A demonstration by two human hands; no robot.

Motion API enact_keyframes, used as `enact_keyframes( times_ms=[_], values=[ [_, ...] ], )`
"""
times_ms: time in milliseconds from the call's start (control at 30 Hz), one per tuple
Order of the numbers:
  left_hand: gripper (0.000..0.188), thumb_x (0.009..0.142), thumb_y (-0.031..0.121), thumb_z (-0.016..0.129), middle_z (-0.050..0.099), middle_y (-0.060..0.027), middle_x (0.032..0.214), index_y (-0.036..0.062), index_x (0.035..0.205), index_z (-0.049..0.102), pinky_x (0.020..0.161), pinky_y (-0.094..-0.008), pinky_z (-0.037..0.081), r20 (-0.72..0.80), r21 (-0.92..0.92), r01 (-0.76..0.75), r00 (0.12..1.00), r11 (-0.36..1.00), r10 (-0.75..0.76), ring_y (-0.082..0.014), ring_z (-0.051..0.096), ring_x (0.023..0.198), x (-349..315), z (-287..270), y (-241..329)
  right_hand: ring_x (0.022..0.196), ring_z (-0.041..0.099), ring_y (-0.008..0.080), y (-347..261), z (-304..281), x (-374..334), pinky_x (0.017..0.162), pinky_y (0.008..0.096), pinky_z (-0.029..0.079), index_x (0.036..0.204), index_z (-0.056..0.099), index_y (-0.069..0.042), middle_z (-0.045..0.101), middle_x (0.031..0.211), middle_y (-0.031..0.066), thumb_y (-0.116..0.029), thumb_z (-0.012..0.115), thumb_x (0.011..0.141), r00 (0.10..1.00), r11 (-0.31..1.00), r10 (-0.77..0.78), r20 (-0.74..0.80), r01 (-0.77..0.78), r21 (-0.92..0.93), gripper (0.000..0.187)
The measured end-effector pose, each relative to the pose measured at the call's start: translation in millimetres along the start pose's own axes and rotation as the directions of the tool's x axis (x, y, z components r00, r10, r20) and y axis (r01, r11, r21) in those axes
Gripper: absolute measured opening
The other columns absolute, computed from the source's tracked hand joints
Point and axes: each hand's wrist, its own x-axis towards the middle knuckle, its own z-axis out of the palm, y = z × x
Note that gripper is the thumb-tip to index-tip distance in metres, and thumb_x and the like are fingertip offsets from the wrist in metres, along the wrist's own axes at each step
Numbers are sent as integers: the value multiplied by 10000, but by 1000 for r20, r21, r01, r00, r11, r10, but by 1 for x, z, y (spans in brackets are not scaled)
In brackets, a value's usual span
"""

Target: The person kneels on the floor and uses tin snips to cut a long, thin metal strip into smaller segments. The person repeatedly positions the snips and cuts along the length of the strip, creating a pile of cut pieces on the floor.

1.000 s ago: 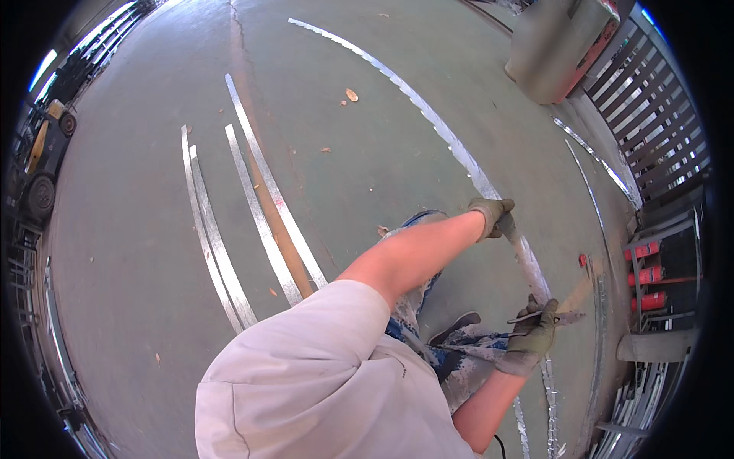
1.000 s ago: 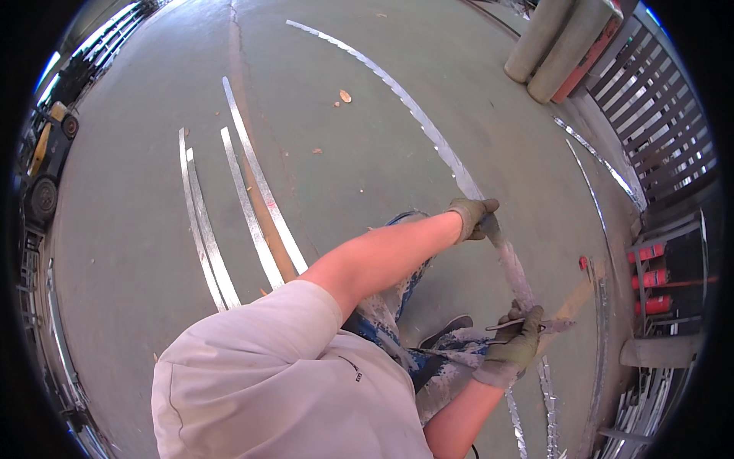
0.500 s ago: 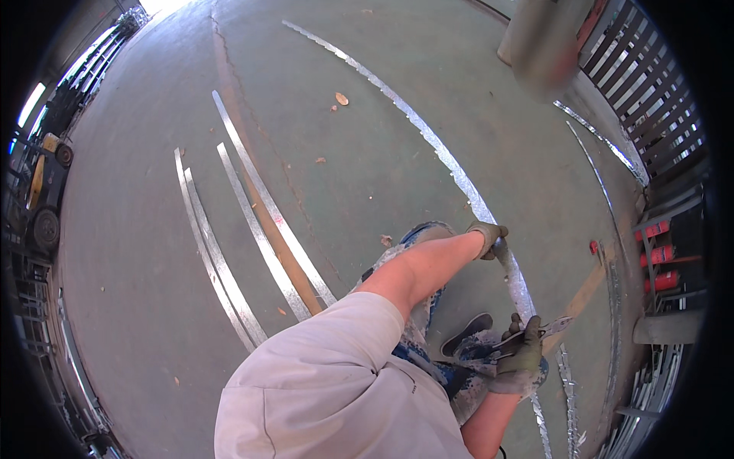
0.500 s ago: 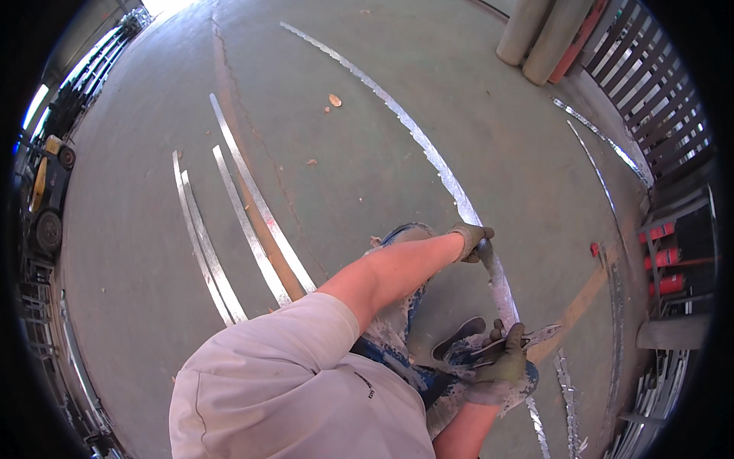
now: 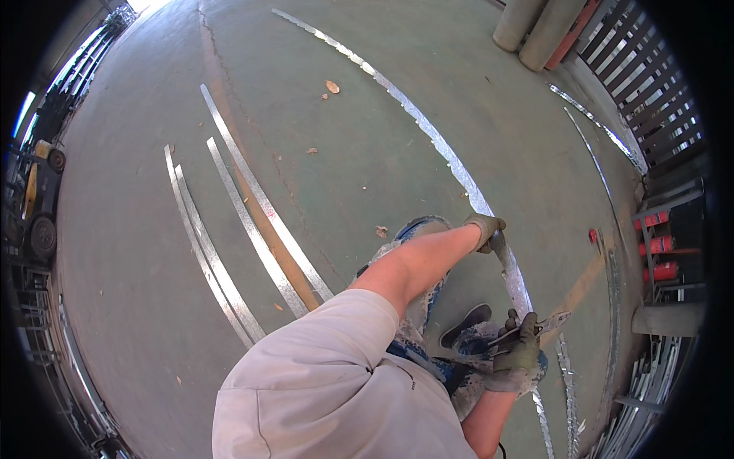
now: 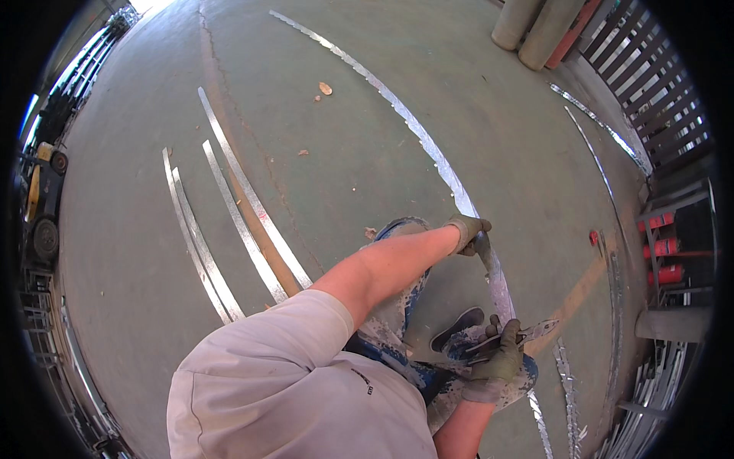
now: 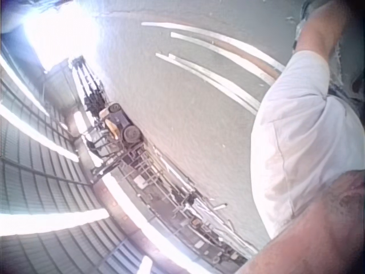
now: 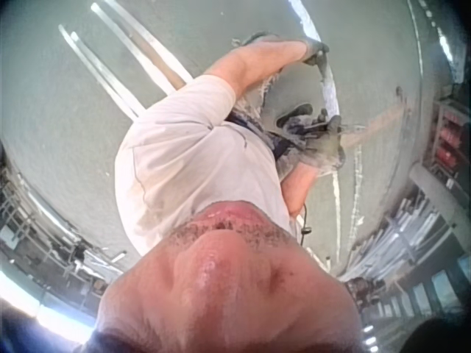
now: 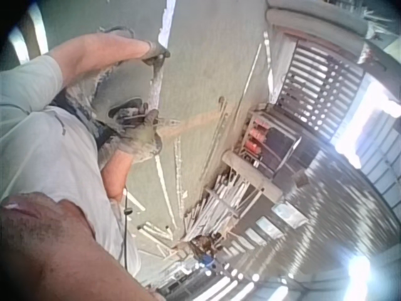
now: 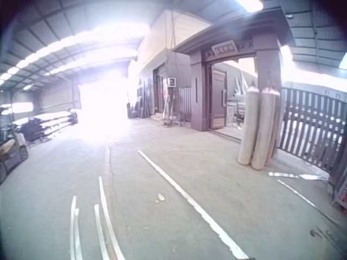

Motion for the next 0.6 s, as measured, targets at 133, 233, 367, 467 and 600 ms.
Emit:
enact_keyframes(
  times_ms=[133,233,367,467,600],
  values=[
    [243,858,222,785,683,-127,764,1,898,692,389,-349,462,-6,26,-4,1000,1000,4,-182,571,478,-6,-1,3,712,661,124,0,2,-2,601,274,529,1230,623,-22,758,1009,107,-347,718,1004,1000,999,-10,-19,9,-48,407],
    [247,860,231,781,687,-131,776,4,907,695,391,-349,467,-26,63,-23,999,998,25,-182,573,477,-14,-1,4,711,664,128,2,2,0,600,276,527,1219,619,-46,758,998,107,-349,714,1005,999,998,-16,-33,14,-64,383],
    [276,862,270,785,691,-132,783,15,900,687,385,-343,464,-22,127,-29,999,991,32,-184,572,468,-7,-1,3,704,668,128,3,1,1,576,275,517,1200,610,-94,757,968,106,-352,699,1013,999,996,-12,-44,8,-86,331],
    [307,861,307,790,694,-130,783,25,879,670,376,-333,453,-16,106,-11,1000,994,13,-188,571,461,-2,-2,3,715,673,141,1,5,-4,619,282,540,1212,617,-52,757,986,115,-324,704,1015,999,995,-38,-34,35,-89,348],
    [314,860,315,792,690,-124,772,32,863,656,364,-327,439,29,177,-70,997,982,66,-190,569,458,-7,-1,0,717,678,151,1,4,-7,638,290,554,1208,619,-22,754,987,121,-300,703,1018,999,996,-35,-10,35,-77,347]
  ],
)
